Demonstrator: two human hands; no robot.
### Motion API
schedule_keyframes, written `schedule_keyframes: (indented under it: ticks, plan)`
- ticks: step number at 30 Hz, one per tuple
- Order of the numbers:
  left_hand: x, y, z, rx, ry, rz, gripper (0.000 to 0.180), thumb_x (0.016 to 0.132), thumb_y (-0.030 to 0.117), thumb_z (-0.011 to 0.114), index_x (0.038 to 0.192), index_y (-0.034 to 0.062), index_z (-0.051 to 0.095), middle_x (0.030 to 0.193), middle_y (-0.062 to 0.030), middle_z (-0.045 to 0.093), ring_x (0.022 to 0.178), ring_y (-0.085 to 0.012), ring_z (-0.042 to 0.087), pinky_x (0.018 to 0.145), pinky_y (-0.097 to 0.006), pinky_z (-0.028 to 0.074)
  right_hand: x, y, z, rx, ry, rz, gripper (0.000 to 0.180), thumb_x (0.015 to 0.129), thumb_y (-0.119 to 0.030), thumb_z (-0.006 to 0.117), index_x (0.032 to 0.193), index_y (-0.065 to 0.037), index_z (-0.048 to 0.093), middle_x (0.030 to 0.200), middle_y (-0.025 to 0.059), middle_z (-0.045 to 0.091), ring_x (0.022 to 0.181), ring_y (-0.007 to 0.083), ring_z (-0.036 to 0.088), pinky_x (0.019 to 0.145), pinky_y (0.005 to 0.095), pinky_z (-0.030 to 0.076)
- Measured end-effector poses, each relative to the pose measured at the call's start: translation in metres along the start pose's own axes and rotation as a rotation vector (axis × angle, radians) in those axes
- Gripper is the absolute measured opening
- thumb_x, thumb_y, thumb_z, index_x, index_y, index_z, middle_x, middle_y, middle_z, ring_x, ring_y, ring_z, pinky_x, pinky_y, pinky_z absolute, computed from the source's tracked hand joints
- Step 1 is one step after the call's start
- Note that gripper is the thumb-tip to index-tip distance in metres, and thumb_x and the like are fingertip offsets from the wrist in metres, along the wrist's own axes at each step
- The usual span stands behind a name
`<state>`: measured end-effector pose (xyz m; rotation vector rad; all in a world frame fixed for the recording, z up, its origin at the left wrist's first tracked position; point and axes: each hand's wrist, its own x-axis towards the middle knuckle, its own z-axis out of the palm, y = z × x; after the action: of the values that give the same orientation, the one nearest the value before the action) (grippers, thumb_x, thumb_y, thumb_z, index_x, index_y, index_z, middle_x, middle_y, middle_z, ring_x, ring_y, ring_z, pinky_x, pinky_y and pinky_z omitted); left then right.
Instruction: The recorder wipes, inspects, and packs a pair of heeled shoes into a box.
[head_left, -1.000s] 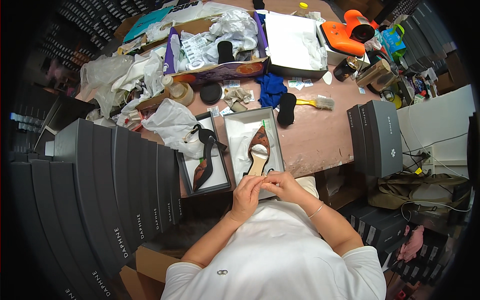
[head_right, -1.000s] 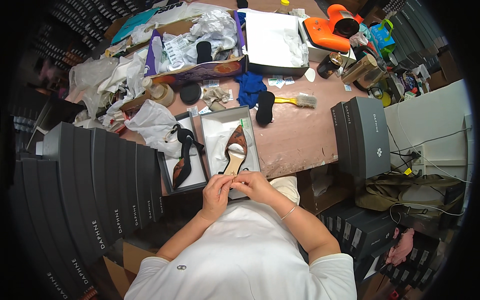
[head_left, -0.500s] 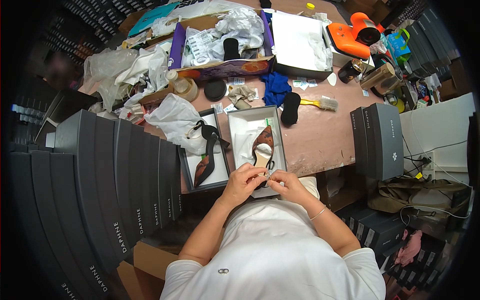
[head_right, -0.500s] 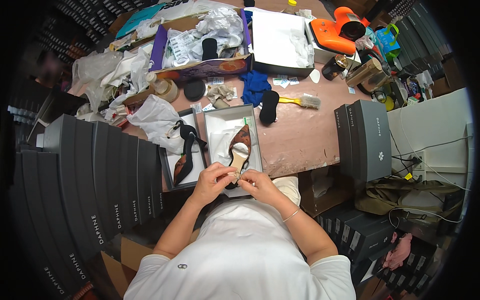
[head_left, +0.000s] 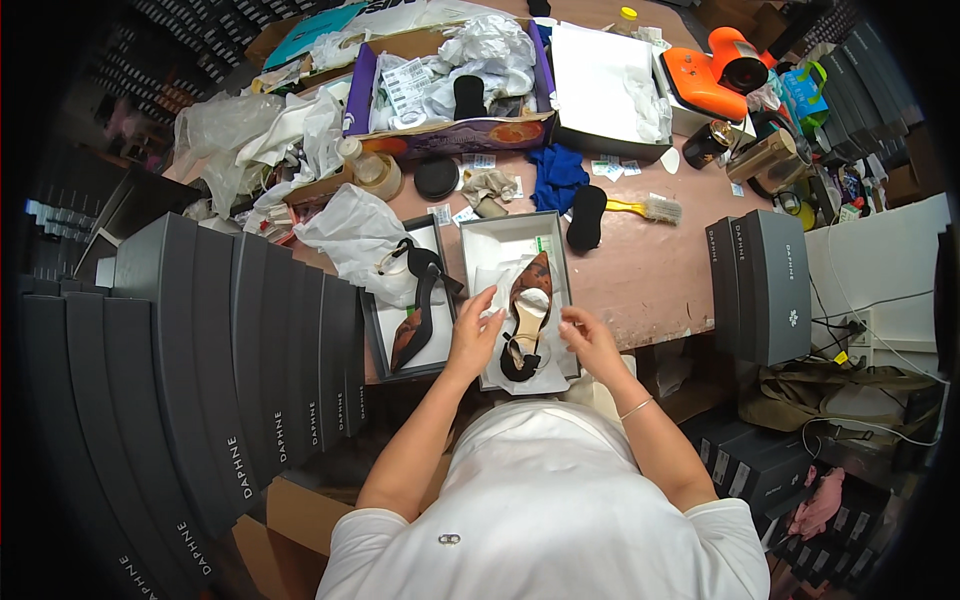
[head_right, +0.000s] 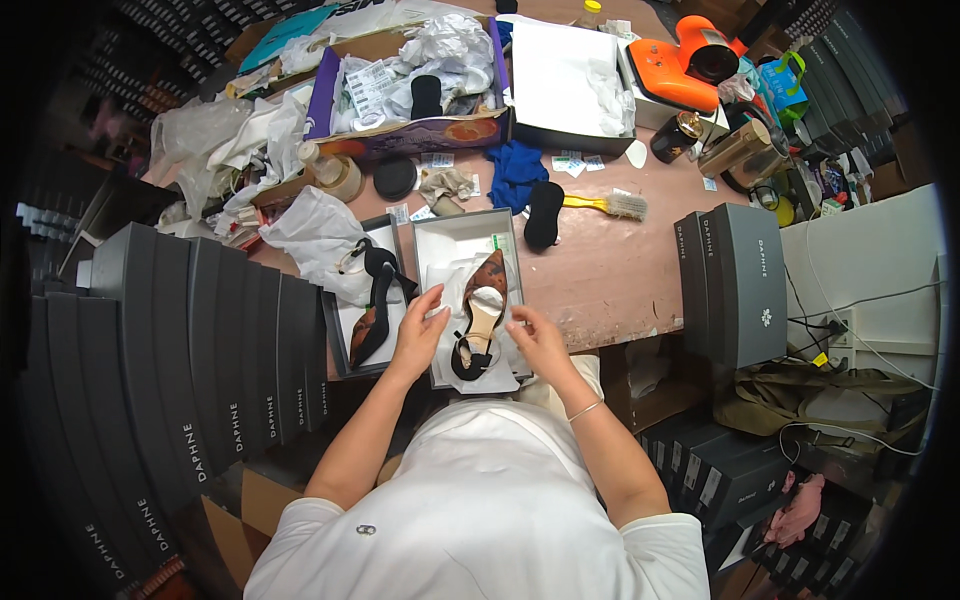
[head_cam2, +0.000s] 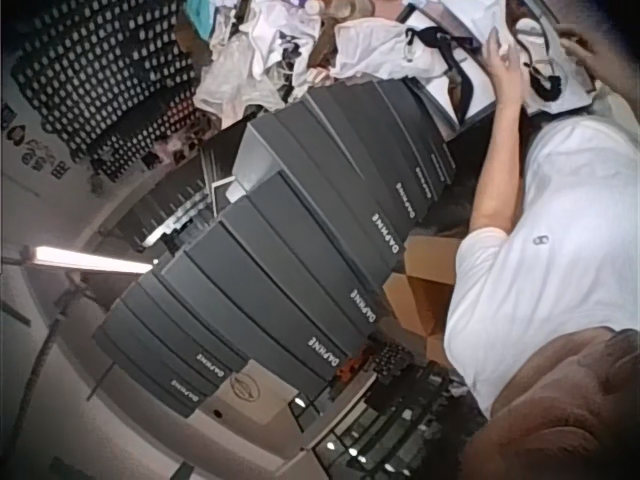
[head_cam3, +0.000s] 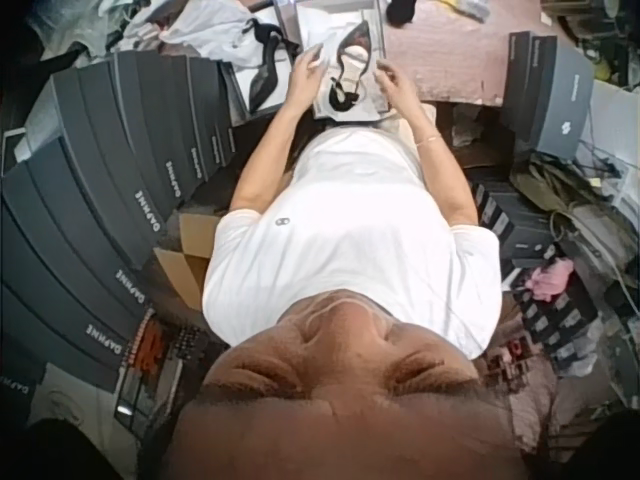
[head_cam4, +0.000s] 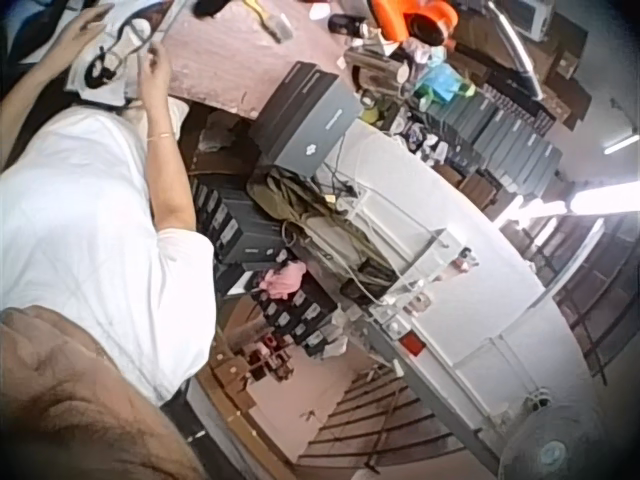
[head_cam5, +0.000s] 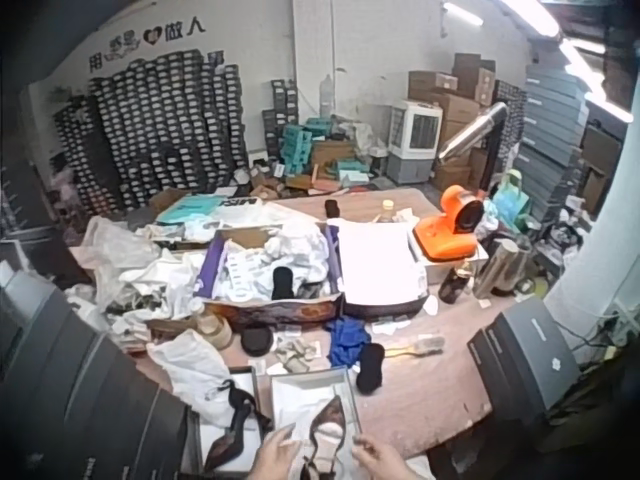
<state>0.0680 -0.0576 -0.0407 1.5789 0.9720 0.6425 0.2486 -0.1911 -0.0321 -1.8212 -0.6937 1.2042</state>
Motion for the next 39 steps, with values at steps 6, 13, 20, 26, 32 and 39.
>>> schedule_keyframes:
  ticks: [6,13,20,26,32,39]
  plan:
    - [-0.056,-0.018,-0.004,-0.403,-0.195,-0.554,0.045,0.098,0.024,0.053,0.133,-0.0028,0.046,0.124,-0.0089,0.056,0.114,-0.0151,0.051,0.099,-0.029,0.040,-0.038,-0.020,0.026,-0.225,-0.080,-0.327,0.067,0.077,-0.027,0.076,0.130,0.001,0.046,0.121,0.0223,0.054,0.092,0.0277,0.062,0.079,0.0346,0.051]
    - [-0.041,-0.014,0.012,-0.587,-0.135,-0.711,0.049,0.097,0.033,0.054,0.129,-0.0030,0.048,0.117,-0.0114,0.057,0.106,-0.0173,0.055,0.093,-0.031,0.043,-0.017,-0.023,0.043,-0.593,-0.134,-0.337,0.052,0.069,-0.029,0.080,0.105,0.002,0.059,0.092,0.0183,0.064,0.087,0.0380,0.062,0.079,0.0428,0.049]
    - [-0.018,-0.050,0.034,-0.578,-0.281,-0.703,0.038,0.096,0.033,0.056,0.115,0.0007,0.060,0.104,-0.0069,0.063,0.102,-0.0142,0.057,0.086,-0.029,0.044,-0.035,-0.017,0.049,-0.727,-0.181,-0.438,0.041,0.068,-0.026,0.079,0.095,0.001,0.063,0.085,0.0184,0.064,0.082,0.0355,0.062,0.079,0.0439,0.047]
    - [0.000,-0.010,0.022,-1.003,-0.251,-0.741,0.033,0.095,0.023,0.057,0.118,-0.0003,0.055,0.112,-0.0128,0.061,0.105,-0.0224,0.058,0.093,-0.039,0.047,-0.059,-0.090,0.022,-0.826,-0.342,-0.686,0.051,0.070,-0.026,0.079,0.112,-0.005,0.059,0.103,0.0196,0.061,0.108,0.0343,0.056,0.100,0.0461,0.039]
    - [0.016,0.042,0.006,-1.183,-0.179,-0.602,0.032,0.097,0.024,0.050,0.118,-0.0002,0.053,0.101,-0.0137,0.064,0.094,-0.0245,0.064,0.081,-0.039,0.054,-0.071,-0.120,-0.028,-0.461,-0.171,-0.651,0.092,0.063,-0.039,0.085,0.139,-0.010,0.042,0.150,0.0225,0.023,0.134,0.0402,0.035,0.109,0.0454,0.032]
    - [-0.030,0.044,0.037,-1.141,-0.171,-0.746,0.037,0.098,0.028,0.050,0.125,0.0031,0.049,0.117,-0.0124,0.058,0.108,-0.0240,0.058,0.093,-0.041,0.048,-0.068,-0.099,-0.012,-0.357,-0.264,-0.510,0.063,0.065,-0.027,0.085,0.120,-0.007,0.061,0.146,0.0213,0.034,0.127,0.0365,0.045,0.104,0.0409,0.038]
